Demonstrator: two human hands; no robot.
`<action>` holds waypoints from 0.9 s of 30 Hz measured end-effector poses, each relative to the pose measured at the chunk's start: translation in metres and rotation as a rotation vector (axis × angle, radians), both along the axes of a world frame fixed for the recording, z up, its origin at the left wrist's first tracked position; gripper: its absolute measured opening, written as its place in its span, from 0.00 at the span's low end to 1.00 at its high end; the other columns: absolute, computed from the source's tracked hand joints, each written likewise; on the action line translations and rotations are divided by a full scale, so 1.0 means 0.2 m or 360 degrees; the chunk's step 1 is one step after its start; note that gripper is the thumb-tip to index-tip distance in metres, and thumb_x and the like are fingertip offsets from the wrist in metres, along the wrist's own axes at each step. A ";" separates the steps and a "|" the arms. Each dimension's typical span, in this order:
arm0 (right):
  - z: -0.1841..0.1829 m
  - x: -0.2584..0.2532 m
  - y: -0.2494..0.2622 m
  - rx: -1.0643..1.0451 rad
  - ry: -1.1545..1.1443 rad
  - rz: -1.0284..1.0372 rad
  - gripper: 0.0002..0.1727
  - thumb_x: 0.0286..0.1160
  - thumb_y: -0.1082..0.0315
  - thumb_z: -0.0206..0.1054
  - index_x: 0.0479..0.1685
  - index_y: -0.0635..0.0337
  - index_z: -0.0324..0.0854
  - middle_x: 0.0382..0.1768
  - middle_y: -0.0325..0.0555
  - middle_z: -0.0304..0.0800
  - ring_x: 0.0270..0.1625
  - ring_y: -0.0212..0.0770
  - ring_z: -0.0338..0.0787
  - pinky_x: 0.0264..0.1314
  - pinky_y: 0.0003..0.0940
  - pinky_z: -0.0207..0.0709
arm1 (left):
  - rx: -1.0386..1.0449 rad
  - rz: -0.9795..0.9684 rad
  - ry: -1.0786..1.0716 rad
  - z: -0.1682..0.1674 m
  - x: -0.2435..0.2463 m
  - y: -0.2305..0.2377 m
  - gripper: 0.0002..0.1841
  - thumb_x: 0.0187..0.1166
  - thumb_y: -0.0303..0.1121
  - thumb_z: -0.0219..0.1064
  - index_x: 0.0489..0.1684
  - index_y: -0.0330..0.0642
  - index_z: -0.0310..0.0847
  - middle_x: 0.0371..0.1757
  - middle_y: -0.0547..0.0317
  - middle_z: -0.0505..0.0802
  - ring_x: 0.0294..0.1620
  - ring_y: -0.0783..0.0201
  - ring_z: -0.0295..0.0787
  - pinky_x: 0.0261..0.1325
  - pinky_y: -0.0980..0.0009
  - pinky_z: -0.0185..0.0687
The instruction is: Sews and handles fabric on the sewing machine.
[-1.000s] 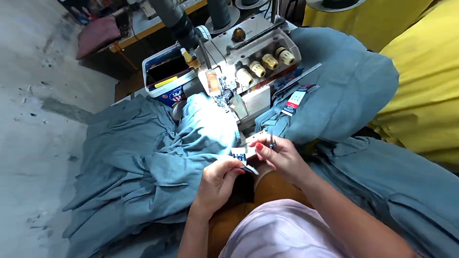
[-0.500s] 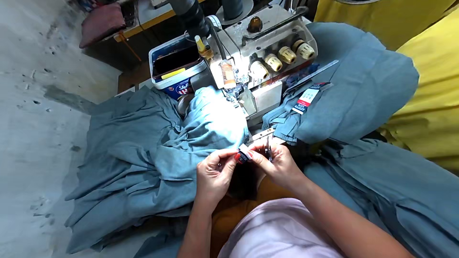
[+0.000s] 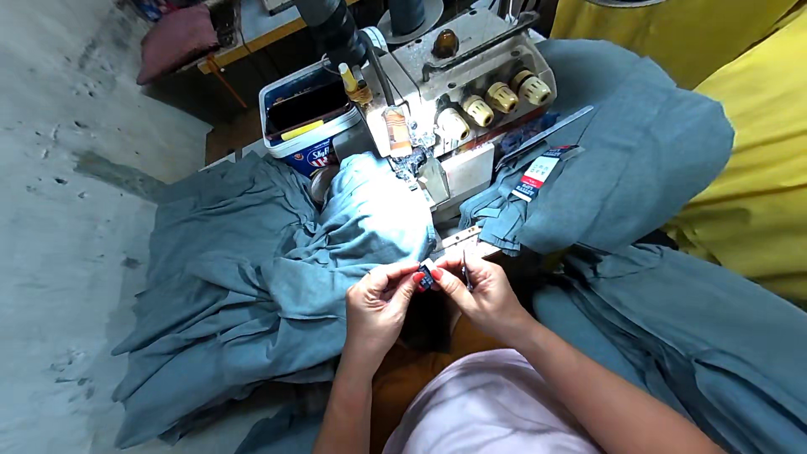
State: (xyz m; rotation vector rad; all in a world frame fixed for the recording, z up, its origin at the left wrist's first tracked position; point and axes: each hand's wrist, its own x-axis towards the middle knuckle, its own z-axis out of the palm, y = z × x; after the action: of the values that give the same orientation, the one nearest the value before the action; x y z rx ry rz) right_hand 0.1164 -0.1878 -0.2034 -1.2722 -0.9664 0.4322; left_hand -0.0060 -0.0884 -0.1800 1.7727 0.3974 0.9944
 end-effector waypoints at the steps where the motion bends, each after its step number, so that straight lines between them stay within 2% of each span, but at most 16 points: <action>1: 0.00 0.00 0.00 -0.0008 0.0003 -0.0009 0.07 0.78 0.72 0.64 0.39 0.68 0.85 0.30 0.30 0.87 0.34 0.11 0.82 0.42 0.07 0.76 | -0.0007 -0.0005 0.0002 0.00 0.00 0.00 0.07 0.70 0.16 0.71 0.42 0.23 0.88 0.40 0.63 0.96 0.39 0.82 0.91 0.48 0.84 0.89; 4: 0.00 -0.01 0.00 -0.0008 0.0014 -0.0026 0.07 0.79 0.73 0.63 0.38 0.68 0.85 0.30 0.30 0.87 0.34 0.11 0.82 0.41 0.08 0.76 | -0.0042 -0.0043 0.0013 0.00 -0.01 0.00 0.08 0.68 0.16 0.72 0.43 0.24 0.87 0.43 0.62 0.96 0.41 0.80 0.92 0.50 0.82 0.90; 9: -0.02 -0.01 -0.01 0.0025 -0.0037 0.0010 0.08 0.79 0.73 0.63 0.37 0.68 0.85 0.31 0.31 0.87 0.35 0.11 0.82 0.43 0.07 0.76 | -0.0033 -0.0042 0.0044 0.00 -0.03 0.02 0.07 0.66 0.14 0.72 0.39 0.26 0.90 0.42 0.61 0.95 0.42 0.81 0.91 0.49 0.84 0.89; 11: -0.05 0.02 0.00 0.0090 -0.0158 -0.0107 0.09 0.79 0.71 0.63 0.39 0.70 0.85 0.34 0.35 0.88 0.36 0.11 0.80 0.43 0.06 0.73 | 0.0033 -0.0063 0.0086 0.03 -0.03 0.05 0.06 0.67 0.15 0.71 0.40 0.26 0.90 0.41 0.62 0.95 0.41 0.82 0.91 0.48 0.85 0.89; 13: -0.11 0.08 0.05 0.0086 -0.0252 -0.0281 0.10 0.79 0.69 0.65 0.43 0.71 0.85 0.37 0.41 0.87 0.36 0.16 0.78 0.42 0.09 0.72 | 0.0111 -0.0039 0.0160 0.08 -0.03 0.11 0.06 0.69 0.17 0.71 0.40 0.29 0.90 0.39 0.64 0.96 0.38 0.82 0.91 0.46 0.84 0.89; 17: -0.16 0.12 0.20 -0.0039 -0.0139 -0.0348 0.11 0.77 0.70 0.68 0.48 0.71 0.79 0.33 0.39 0.83 0.30 0.17 0.75 0.36 0.12 0.70 | 0.0186 0.0096 0.0347 0.15 0.04 0.25 0.07 0.70 0.18 0.73 0.42 0.32 0.89 0.36 0.63 0.96 0.33 0.79 0.92 0.42 0.81 0.90; 20: -0.17 0.13 0.20 -0.0082 -0.0249 -0.0318 0.10 0.76 0.72 0.67 0.45 0.73 0.81 0.31 0.44 0.85 0.32 0.21 0.80 0.39 0.14 0.74 | 0.0287 0.0117 0.0499 0.10 0.11 0.34 0.07 0.71 0.22 0.74 0.43 0.32 0.87 0.36 0.60 0.95 0.33 0.77 0.91 0.42 0.79 0.89; 22: -0.15 0.18 0.15 -0.0133 -0.0307 -0.0274 0.08 0.76 0.73 0.64 0.43 0.72 0.81 0.32 0.44 0.85 0.33 0.21 0.79 0.39 0.14 0.73 | 0.0256 0.0121 0.0563 0.08 0.12 0.36 0.08 0.70 0.24 0.75 0.43 0.33 0.87 0.35 0.60 0.94 0.33 0.78 0.91 0.42 0.80 0.88; 24: -0.11 0.20 0.12 -0.0179 -0.0313 -0.0216 0.08 0.77 0.73 0.63 0.42 0.71 0.81 0.32 0.42 0.83 0.33 0.20 0.77 0.39 0.13 0.71 | 0.0214 0.0117 0.0548 0.09 0.13 0.36 0.09 0.69 0.23 0.76 0.43 0.33 0.86 0.34 0.62 0.94 0.32 0.79 0.90 0.41 0.81 0.88; 27: -0.09 0.18 0.12 -0.0187 -0.0350 -0.0213 0.08 0.75 0.74 0.63 0.43 0.72 0.82 0.32 0.45 0.86 0.32 0.22 0.80 0.39 0.14 0.73 | 0.0176 0.0032 0.0522 0.16 0.19 0.38 0.11 0.67 0.21 0.76 0.44 0.35 0.84 0.33 0.64 0.92 0.31 0.79 0.89 0.39 0.81 0.87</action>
State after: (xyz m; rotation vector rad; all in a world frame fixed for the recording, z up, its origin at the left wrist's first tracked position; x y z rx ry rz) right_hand 0.1518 -0.1636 -0.2223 -1.5044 -1.0439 0.2510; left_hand 0.0312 -0.0118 -0.1484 2.0430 0.5746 0.7501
